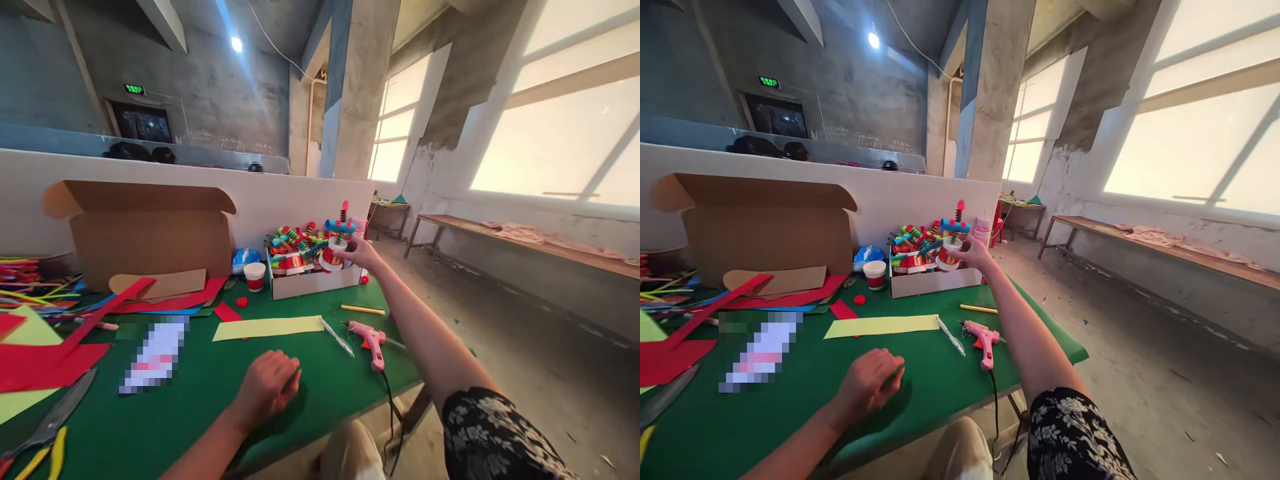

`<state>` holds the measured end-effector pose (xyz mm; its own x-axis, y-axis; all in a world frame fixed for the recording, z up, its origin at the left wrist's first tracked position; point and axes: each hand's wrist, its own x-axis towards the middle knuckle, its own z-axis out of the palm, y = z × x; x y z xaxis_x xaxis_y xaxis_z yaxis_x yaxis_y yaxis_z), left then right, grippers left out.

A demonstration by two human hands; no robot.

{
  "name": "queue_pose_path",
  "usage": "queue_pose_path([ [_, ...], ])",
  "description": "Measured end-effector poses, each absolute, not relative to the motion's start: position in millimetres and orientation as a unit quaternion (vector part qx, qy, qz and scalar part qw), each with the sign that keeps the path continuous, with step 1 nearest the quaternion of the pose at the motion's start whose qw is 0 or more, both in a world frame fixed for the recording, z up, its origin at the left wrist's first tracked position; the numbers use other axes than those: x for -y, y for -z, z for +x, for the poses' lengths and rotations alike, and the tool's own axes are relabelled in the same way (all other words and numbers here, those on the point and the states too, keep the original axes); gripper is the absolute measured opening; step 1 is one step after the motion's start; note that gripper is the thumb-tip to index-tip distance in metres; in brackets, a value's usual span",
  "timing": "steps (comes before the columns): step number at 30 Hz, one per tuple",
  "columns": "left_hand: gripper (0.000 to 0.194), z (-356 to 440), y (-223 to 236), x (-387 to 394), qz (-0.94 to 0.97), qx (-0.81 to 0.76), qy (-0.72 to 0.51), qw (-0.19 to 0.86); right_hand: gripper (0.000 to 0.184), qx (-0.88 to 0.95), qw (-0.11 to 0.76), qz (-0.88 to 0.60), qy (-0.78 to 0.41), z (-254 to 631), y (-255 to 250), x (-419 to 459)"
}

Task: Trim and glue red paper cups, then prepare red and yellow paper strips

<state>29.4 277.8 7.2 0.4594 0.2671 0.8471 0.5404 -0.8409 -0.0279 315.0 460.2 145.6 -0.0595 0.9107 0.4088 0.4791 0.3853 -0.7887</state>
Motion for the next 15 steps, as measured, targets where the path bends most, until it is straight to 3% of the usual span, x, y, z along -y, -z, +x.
queue_pose_path([
  [6,0.018,33,-3,-277,-0.873,0.210,0.420,0.132,0.057,0.643,0.493,-0.560,-0.174,362,-160,-525],
  [15,0.027,35,1,-284,-0.871,0.245,0.421,0.067,0.060,0.635,0.483,-0.567,-0.203,375,-129,-554],
])
